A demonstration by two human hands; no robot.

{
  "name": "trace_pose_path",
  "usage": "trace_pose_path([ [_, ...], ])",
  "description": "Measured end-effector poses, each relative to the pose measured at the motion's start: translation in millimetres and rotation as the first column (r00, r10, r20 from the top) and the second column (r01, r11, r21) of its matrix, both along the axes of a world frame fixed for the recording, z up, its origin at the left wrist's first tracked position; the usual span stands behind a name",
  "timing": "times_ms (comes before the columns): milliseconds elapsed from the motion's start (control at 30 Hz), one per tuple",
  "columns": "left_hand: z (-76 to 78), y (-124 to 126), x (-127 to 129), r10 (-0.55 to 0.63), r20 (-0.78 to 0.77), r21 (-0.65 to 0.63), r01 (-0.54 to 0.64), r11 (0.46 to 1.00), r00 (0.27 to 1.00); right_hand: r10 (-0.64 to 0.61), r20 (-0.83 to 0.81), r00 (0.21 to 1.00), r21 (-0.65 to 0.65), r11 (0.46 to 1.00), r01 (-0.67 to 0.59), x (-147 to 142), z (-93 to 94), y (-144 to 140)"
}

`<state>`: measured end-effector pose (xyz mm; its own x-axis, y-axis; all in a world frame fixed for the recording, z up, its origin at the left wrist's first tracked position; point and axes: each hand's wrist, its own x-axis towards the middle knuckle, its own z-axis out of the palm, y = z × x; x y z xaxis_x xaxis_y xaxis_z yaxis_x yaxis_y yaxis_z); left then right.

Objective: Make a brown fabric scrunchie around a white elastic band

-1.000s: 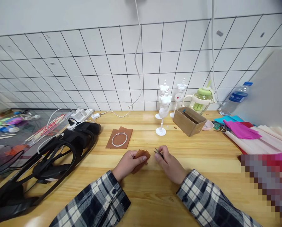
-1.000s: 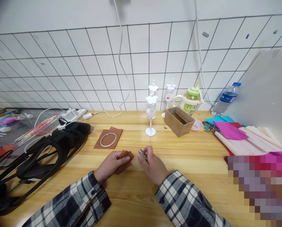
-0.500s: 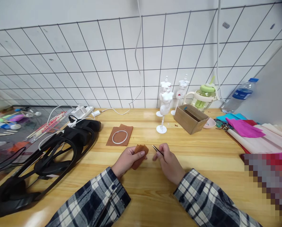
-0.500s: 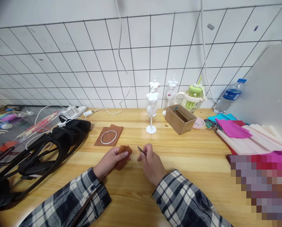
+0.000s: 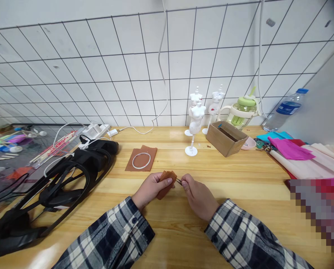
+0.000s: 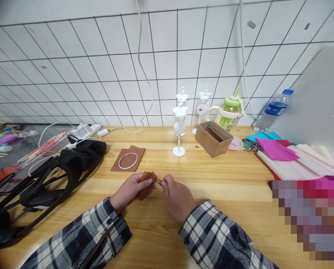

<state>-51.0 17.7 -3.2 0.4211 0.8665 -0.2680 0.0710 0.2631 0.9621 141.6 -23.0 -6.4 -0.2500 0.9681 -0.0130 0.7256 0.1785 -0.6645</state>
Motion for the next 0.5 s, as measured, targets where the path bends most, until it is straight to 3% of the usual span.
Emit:
trace_pose_path([
  [500, 0.4, -1.2, 1.5, 0.001, -0.033, 0.074, 0.001, 0.997, 0.999, 0.009, -0.039, 0.999, -0.008, 1.000, -0.010, 2.5, -0.2, 1.3],
])
